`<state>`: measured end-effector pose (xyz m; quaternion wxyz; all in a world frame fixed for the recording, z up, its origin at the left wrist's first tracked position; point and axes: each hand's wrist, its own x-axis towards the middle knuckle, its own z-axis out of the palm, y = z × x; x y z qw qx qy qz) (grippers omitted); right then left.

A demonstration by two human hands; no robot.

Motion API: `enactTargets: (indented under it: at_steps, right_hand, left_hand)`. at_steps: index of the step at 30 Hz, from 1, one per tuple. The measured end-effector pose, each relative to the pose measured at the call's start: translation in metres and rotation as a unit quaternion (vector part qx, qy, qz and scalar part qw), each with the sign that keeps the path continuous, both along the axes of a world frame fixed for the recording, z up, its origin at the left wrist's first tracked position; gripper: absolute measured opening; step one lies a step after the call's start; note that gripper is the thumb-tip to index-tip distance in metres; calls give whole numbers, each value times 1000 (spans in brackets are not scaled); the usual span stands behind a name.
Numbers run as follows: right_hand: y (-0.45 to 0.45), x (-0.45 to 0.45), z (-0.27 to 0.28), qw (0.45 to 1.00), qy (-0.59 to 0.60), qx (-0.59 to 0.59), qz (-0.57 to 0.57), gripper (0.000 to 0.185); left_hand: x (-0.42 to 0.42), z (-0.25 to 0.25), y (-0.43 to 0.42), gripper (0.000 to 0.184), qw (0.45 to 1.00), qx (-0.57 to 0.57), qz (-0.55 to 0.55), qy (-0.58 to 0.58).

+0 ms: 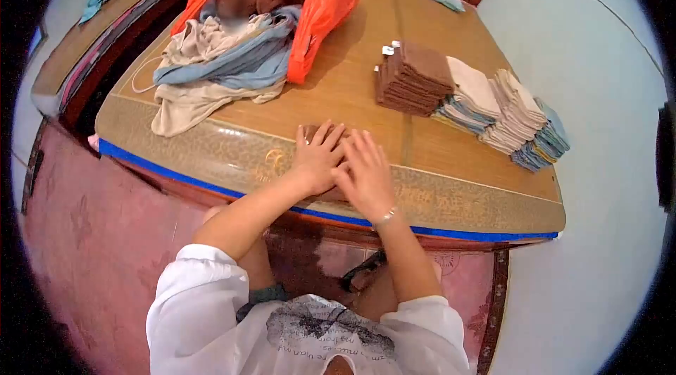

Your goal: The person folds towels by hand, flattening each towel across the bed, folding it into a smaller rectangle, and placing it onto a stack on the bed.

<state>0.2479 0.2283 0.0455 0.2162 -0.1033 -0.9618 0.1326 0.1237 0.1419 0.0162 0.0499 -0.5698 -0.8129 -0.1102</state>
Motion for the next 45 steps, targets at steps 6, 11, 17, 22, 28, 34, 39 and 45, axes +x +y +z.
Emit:
enactTargets:
  at_steps: [6, 11, 17, 22, 28, 34, 39, 45]
  right_hand:
    - [15, -12, -24, 987, -129, -99, 5, 76]
    - [16, -5, -35, 995, -61, -79, -14, 75]
    - [22, 12, -23, 969, -153, -58, -186, 72]
    - [18, 6, -45, 989, 28, -92, -109, 56]
    - [17, 15, -19, 772, 175, -612, 9, 53]
    - [11, 25, -30, 422, 141, -881, 163, 57]
    - [-5, 19, -35, 523, 142, -831, 126, 52]
    - [15, 30, 5, 552, 206, -808, 9, 44]
  left_hand:
    - [-19, -13, -4, 53, 995, 78, -42, -54]
    - [-35, -13, -25, 64, 972, 187, 63, -124]
    - [-37, 0, -39, 76, 981, 109, 133, -92]
    - [-32, 21, -33, 57, 970, 66, 95, -213]
    - [-21, 9, -17, 46, 604, 333, -6, -724]
    - [-18, 22, -18, 52, 467, 340, -4, -817]
    - [-11, 17, -14, 53, 472, 367, -30, -801]
    - [-8, 1, -9, 66, 538, 351, -16, -766]
